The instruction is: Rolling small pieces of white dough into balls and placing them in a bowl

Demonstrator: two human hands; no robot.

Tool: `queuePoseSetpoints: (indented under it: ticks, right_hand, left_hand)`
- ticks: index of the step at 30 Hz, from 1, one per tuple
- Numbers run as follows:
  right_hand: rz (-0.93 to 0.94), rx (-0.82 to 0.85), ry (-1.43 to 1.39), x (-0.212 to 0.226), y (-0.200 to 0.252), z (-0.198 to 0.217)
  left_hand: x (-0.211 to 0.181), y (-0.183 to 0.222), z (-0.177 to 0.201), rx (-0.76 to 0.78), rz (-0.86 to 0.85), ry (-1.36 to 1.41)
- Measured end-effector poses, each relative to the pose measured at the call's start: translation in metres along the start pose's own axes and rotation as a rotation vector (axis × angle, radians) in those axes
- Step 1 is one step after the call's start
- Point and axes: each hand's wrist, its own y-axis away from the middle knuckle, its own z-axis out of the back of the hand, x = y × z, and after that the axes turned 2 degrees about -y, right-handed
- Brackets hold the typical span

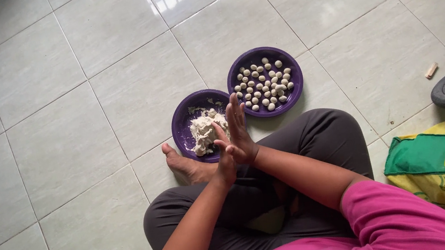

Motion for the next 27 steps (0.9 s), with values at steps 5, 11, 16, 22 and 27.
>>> queuePoseSetpoints:
  ticks: [5, 11, 16, 22, 27]
  right_hand:
    - [-0.270, -0.034, -0.135, 0.013, -0.011, 0.007]
    - [-0.300, 0.089, -0.134, 0.002, 0.005, -0.008]
    - [-0.222, 0.143, -0.182, 0.010, 0.015, -0.015]
    - [-0.091, 0.185, -0.306, 0.044, 0.017, -0.013]
    - [0.047, 0.139, -0.364, 0.048, 0.020, -0.017]
  left_hand:
    - [0.022, 0.002, 0.013, 0.030, -0.125, -0.450]
    - [0.017, -0.004, 0.013, -0.020, -0.141, -0.340]
    - [-0.027, -0.002, -0.007, -0.057, -0.120, -0.076]
    - [-0.045, 0.000, -0.021, -0.207, -0.051, -0.052]
    - [0.026, -0.026, 0.025, -0.188, -0.112, -0.400]
